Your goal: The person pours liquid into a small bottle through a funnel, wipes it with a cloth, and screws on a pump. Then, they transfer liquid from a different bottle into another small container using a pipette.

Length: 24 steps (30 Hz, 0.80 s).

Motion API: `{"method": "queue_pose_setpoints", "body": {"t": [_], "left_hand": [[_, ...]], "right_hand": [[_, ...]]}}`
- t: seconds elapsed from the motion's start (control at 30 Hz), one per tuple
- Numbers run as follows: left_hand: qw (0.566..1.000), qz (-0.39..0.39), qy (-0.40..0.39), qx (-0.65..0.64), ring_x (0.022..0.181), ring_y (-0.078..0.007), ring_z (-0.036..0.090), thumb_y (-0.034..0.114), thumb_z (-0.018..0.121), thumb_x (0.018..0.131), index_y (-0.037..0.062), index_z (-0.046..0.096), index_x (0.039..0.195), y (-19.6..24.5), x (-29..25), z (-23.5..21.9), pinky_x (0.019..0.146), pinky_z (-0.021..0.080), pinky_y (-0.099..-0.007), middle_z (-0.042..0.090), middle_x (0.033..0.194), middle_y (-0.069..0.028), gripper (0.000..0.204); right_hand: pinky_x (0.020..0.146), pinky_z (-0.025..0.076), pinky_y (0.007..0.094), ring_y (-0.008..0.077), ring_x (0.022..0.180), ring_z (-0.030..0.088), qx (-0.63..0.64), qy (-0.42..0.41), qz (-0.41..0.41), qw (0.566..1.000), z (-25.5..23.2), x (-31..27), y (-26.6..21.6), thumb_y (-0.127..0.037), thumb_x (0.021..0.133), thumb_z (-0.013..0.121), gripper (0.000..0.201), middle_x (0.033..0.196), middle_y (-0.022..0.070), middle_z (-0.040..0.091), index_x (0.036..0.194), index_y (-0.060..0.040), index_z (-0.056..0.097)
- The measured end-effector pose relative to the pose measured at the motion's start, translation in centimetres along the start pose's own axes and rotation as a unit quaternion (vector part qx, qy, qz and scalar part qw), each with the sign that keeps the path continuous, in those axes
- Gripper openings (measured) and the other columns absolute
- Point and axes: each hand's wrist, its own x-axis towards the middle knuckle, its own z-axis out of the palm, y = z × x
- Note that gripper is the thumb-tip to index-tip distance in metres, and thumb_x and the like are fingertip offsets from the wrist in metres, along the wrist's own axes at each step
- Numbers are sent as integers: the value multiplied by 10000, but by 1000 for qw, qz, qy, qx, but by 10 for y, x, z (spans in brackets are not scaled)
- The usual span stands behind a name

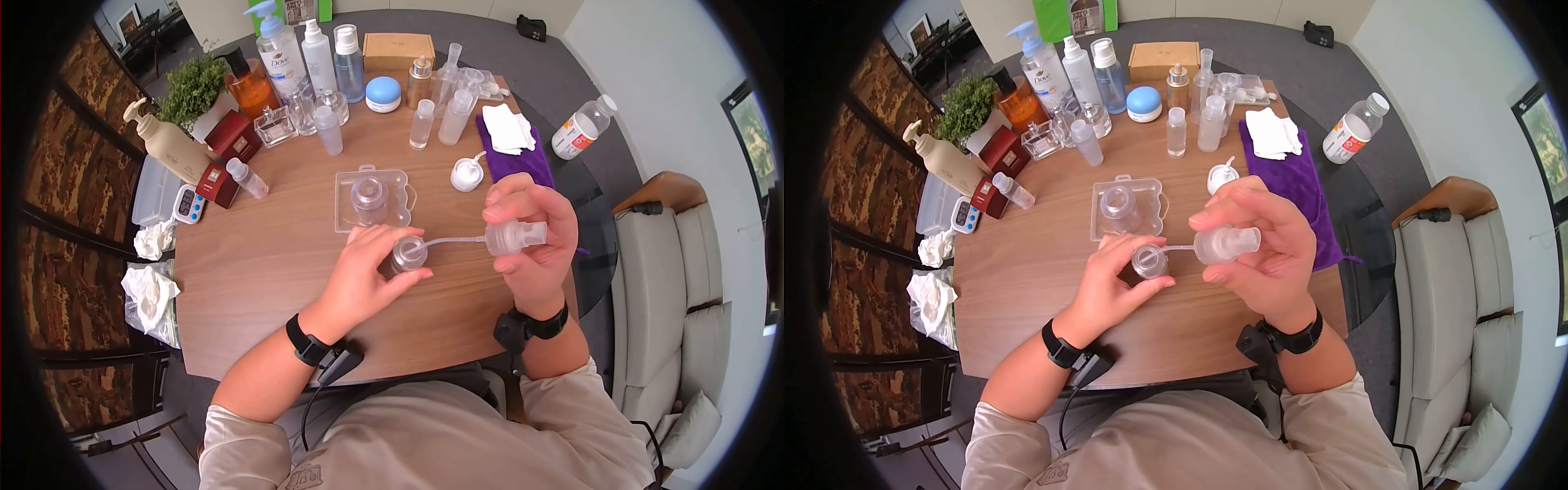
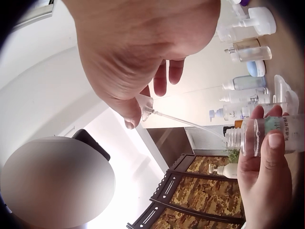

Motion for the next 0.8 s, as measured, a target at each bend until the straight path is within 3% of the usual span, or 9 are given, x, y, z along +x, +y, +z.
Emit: {"method": "queue_pose_setpoints", "body": {"t": [0.6, 0.7, 0.77, 0.8], "left_hand": [[1000, 2, -1, 4, 1048, -290, 663, 229, 920, 802, 64, 703, 1237, 2, 1, -1, 998, 449, -393, 766, 1111, -69, 514], [1000, 5, 1, 6, 1047, -286, 664, 234, 921, 803, 63, 704, 1237, 0, -1, -1, 1000, 448, -394, 765, 1116, -68, 514], [1000, 13, 9, 8, 1046, -283, 664, 237, 921, 804, 62, 704, 1237, -1, -1, -1, 1001, 448, -394, 765, 1119, -68, 515], [1000, 11, 10, 5, 1045, -282, 665, 241, 922, 804, 62, 704, 1237, 0, -1, -1, 1003, 446, -393, 764, 1116, -68, 517]], "right_hand": [[969, 498, 381, 246, 1142, 601, 1, 5, 1, 1000, 0, -1, 1, -123, 807, 923, 829, 1187, 154, 757, 1515, -36, 500], [991, 491, 385, 249, 1154, 616, -4, 46, 13, 999, 0, -5, 1, -161, 828, 914, 793, 1192, 143, 750, 1501, -46, 511], [1017, 482, 398, 251, 1163, 627, 91, 137, 30, 986, -1, -5, 3, -188, 864, 886, 733, 1204, 134, 740, 1488, -58, 524], [1032, 479, 414, 249, 1167, 628, 105, 139, 23, 984, -5, -4, 7, -175, 896, 852, 674, 1242, 140, 722, 1481, -70, 535]]}}
